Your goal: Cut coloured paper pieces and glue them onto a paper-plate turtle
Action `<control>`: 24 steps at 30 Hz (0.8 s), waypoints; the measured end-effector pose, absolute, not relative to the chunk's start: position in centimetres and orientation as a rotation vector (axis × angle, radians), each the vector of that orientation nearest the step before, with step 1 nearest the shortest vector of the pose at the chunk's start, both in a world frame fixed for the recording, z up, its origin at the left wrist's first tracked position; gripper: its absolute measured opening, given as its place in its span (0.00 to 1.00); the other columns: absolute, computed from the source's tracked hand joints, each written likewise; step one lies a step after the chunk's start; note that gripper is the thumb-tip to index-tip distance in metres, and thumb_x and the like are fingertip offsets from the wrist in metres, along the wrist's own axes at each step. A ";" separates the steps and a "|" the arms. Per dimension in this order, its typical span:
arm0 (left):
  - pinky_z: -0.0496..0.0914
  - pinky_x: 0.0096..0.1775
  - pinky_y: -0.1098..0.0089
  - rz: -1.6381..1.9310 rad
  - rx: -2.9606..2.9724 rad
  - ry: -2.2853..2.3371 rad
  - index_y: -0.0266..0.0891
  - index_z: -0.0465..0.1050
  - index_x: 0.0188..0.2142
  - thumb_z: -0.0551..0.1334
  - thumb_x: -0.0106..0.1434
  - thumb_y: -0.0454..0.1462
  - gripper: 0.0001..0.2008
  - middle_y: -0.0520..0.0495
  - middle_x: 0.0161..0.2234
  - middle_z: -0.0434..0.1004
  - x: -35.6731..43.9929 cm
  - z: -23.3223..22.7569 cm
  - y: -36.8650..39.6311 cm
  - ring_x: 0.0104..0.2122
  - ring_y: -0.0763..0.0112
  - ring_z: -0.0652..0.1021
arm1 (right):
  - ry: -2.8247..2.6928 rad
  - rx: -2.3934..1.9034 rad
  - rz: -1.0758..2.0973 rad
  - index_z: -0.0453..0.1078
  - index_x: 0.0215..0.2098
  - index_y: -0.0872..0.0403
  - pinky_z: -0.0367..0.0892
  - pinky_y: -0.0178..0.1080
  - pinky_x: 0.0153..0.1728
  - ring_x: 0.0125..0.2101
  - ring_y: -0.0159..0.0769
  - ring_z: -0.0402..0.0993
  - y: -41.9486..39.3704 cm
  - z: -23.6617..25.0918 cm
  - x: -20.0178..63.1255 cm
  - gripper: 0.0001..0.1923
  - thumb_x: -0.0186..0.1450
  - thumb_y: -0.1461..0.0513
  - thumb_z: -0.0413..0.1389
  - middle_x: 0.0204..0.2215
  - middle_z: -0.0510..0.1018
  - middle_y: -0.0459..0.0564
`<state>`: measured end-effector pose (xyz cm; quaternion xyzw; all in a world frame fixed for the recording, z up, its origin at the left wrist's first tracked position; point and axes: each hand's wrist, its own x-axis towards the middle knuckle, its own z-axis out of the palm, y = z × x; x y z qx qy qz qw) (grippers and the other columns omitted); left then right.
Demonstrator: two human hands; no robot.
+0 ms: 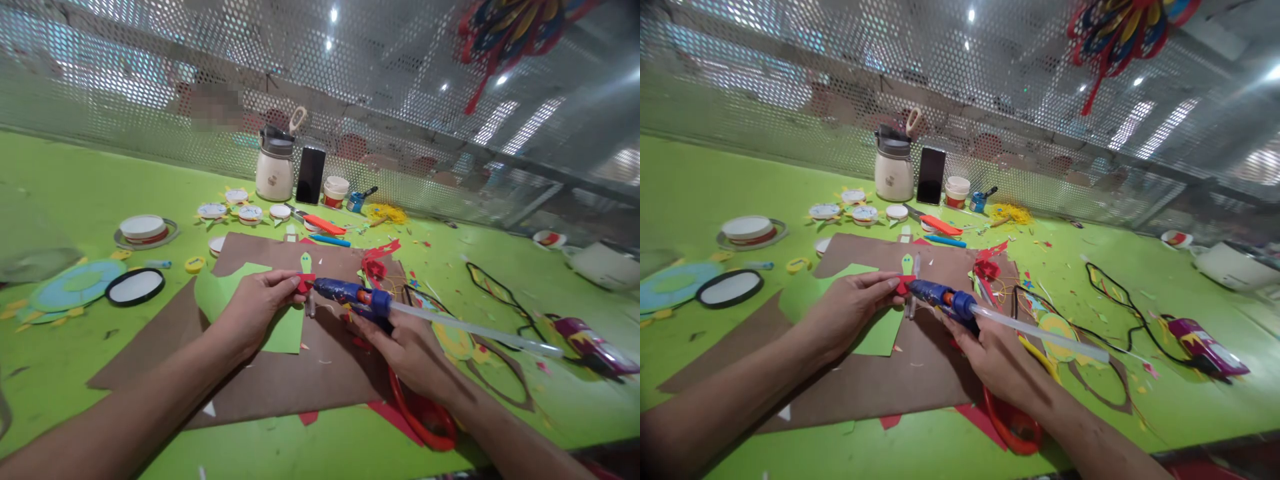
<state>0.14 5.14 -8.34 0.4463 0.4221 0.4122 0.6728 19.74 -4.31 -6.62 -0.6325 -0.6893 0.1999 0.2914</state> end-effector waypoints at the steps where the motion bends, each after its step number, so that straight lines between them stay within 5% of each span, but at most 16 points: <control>1: 0.71 0.35 0.73 0.924 1.004 0.948 0.31 0.79 0.33 0.66 0.54 0.35 0.08 0.43 0.29 0.80 0.1 -8.4 5.2 0.27 0.73 0.76 | -1.835 -1.691 0.548 0.74 0.42 0.53 0.68 0.37 0.37 0.34 0.38 0.74 -4.3 -6.7 19.8 0.15 0.68 0.54 0.51 0.35 0.80 0.48; 4: 0.71 0.35 0.73 0.920 1.000 0.936 0.32 0.79 0.33 0.67 0.54 0.36 0.08 0.43 0.29 0.81 0.1 -8.5 5.2 0.28 0.73 0.76 | -1.844 -1.687 0.565 0.74 0.43 0.52 0.68 0.37 0.36 0.34 0.38 0.74 -4.4 -6.9 19.8 0.15 0.68 0.54 0.50 0.34 0.80 0.47; 10: 0.71 0.35 0.75 0.910 1.022 0.936 0.32 0.79 0.34 0.67 0.54 0.37 0.10 0.44 0.28 0.81 0.0 -8.7 5.4 0.28 0.74 0.76 | -1.860 -1.682 0.427 0.73 0.31 0.55 0.66 0.33 0.27 0.25 0.34 0.70 -4.3 -6.5 19.7 0.14 0.67 0.56 0.51 0.24 0.76 0.45; 24: 0.71 0.37 0.72 0.914 1.026 0.936 0.32 0.79 0.32 0.67 0.54 0.37 0.09 0.43 0.29 0.81 -0.1 -8.7 5.4 0.29 0.72 0.76 | -1.855 -1.662 0.501 0.75 0.36 0.54 0.66 0.34 0.33 0.30 0.35 0.72 -4.5 -6.4 19.6 0.13 0.68 0.56 0.51 0.29 0.79 0.46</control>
